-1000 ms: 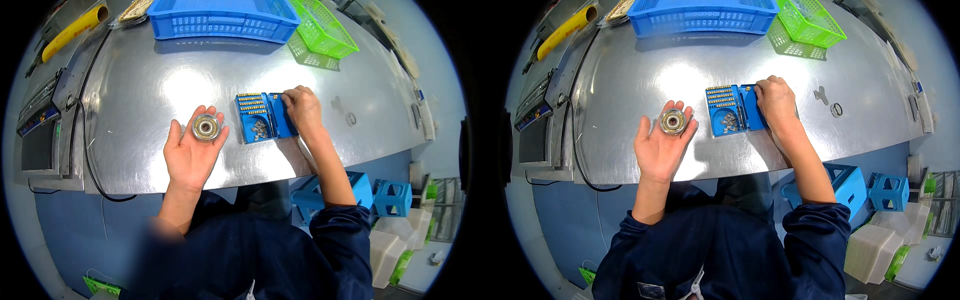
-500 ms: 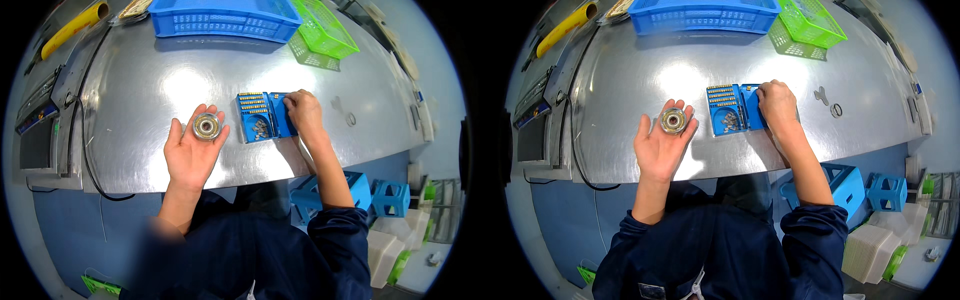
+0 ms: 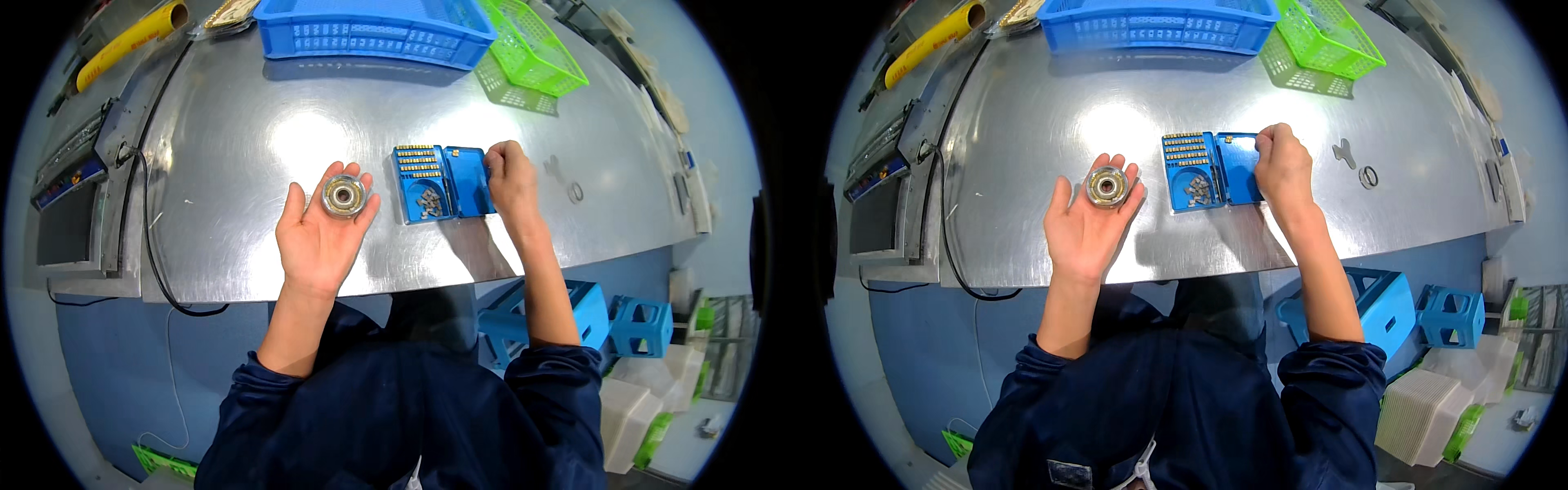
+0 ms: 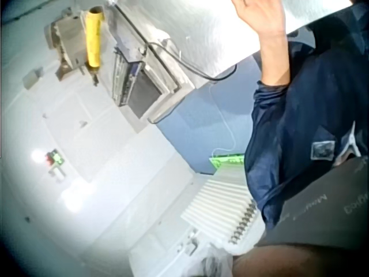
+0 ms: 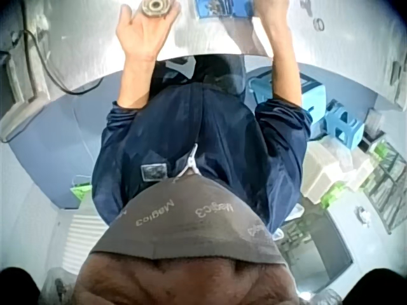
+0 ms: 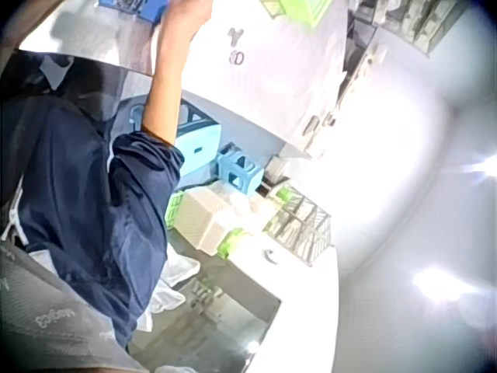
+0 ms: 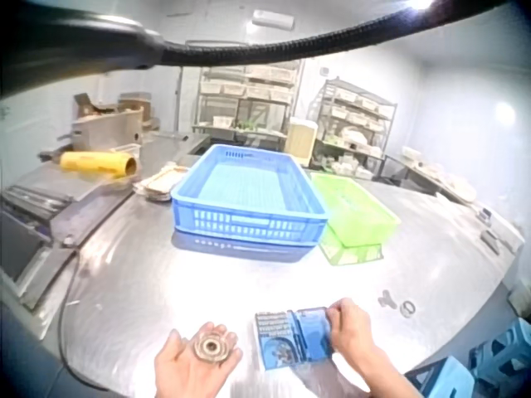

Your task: The person disassembles a lock cylinder, removes a retaining ring, and opens a blue case containing small metal pins. Using tweezers, they pick up individual pins and insert them into the cylinder's internal chambers. The person repeats this process, carefully placing multiple pins into the lock mechanism.

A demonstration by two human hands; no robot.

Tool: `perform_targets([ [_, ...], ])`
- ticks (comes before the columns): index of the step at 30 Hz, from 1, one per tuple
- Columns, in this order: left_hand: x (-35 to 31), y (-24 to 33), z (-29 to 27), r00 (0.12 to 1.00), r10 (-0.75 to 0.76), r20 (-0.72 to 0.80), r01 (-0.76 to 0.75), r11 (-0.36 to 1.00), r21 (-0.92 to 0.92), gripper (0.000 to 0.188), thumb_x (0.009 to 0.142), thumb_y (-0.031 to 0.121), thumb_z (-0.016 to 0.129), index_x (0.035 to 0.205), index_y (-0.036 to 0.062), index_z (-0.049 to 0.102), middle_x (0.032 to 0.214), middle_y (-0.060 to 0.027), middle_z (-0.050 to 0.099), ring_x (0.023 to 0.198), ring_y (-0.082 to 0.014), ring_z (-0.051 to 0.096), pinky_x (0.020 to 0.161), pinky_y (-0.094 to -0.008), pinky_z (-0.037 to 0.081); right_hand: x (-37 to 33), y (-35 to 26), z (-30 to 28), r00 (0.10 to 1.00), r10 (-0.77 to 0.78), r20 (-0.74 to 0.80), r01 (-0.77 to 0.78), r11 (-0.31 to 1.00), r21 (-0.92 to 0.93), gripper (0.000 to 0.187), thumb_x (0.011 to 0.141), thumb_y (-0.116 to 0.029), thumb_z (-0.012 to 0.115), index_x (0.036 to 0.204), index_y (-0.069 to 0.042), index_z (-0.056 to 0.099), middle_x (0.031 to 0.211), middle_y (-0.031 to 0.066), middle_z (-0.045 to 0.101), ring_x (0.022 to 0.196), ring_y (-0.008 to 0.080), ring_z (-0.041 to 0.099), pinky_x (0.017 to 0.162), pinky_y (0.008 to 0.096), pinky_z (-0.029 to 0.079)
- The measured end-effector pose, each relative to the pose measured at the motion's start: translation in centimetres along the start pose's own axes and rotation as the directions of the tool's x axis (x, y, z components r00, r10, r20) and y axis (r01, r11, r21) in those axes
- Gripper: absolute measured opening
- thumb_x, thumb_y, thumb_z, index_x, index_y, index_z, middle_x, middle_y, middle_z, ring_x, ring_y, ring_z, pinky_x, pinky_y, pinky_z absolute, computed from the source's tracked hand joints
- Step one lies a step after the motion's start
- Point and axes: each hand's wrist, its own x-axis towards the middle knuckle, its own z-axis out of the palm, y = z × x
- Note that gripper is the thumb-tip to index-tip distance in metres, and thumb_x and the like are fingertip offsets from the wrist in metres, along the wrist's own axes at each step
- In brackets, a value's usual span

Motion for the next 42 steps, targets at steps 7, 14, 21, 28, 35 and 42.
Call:
perform_targets([
  [7,-0.6,-0.1,1.5,1.000,-0.012,0.020,0.013,1.000,-0.024,0.055,0.101,0.043,0.028,0.132,-0.0016,0.038,0.133,-0.0188,0.044,0.130,-0.0344,0.038,0.109,-0.0504,0.031,-4.3,-5.8,-3.6,0.925,0.085,0.371,-0.357,0.528,0.770,0.019,0.090,-0.003,0.057,0.104,0.008,0.061,0.084,0.0101,0.065,0.071,0.0126,0.059,0.066,0.0248,0.050],
  [14,-1.2,-0.8,3.0,0.997,-0.031,0.076,0.034,0.999,-0.040,0.057,0.102,0.042,0.025,0.134,-0.0036,0.036,0.138,-0.0216,0.039,0.136,-0.0378,0.028,0.112,-0.0537,0.025,-7.3,-9.0,-4.1,0.960,-0.002,0.279,-0.249,0.445,0.860,0.017,0.089,-0.001,0.059,0.103,0.005,0.066,0.089,0.0106,0.067,0.075,0.0134,0.061,0.070,0.0255,0.051],
  [21,-2.1,-1.6,3.8,0.996,-0.050,0.080,0.050,0.999,-0.001,0.053,0.102,0.044,0.025,0.126,-0.0002,0.043,0.130,-0.0182,0.045,0.127,-0.0325,0.040,0.105,-0.0499,0.036,-9.0,-10.6,-3.5,0.994,-0.067,0.089,-0.037,0.560,0.828,0.015,0.090,-0.002,0.059,0.102,0.004,0.065,0.084,0.0063,0.063,0.071,0.0111,0.057,0.065,0.0235,0.048],
  [28,-2.5,-1.9,4.0,0.994,-0.060,0.089,0.061,0.998,-0.002,0.053,0.102,0.045,0.026,0.126,0.0004,0.044,0.130,-0.0186,0.047,0.126,-0.0331,0.042,0.104,-0.0499,0.037,-9.5,-10.6,-2.8,0.961,-0.002,0.277,-0.264,0.295,0.918,0.014,0.092,-0.007,0.059,0.100,0.004,0.063,0.080,0.0065,0.063,0.069,0.0111,0.055,0.062,0.0230,0.047],
  [35,-2.1,-1.9,3.3,0.989,-0.068,0.132,0.077,0.995,-0.061,0.057,0.101,0.043,0.026,0.131,-0.0038,0.038,0.135,-0.0232,0.042,0.132,-0.0385,0.035,0.109,-0.0537,0.032,-9.5,-10.2,-2.3,0.927,-0.008,0.375,-0.370,0.141,0.918,0.015,0.092,-0.010,0.060,0.096,0.004,0.062,0.079,0.0071,0.062,0.067,0.0105,0.055,0.059,0.0222,0.044],
  [42,-2.0,-2.1,3.3,0.991,-0.067,0.119,0.072,0.997,-0.037,0.057,0.101,0.043,0.025,0.131,-0.0036,0.038,0.134,-0.0226,0.043,0.130,-0.0386,0.036,0.109,-0.0538,0.032,-11.0,-12.1,-1.0,0.996,-0.083,0.019,0.041,0.656,0.754,0.005,0.080,-0.001,0.066,0.078,0.003,0.065,0.066,0.0030,0.060,0.059,0.0084,0.053,0.055,0.0226,0.044],
])
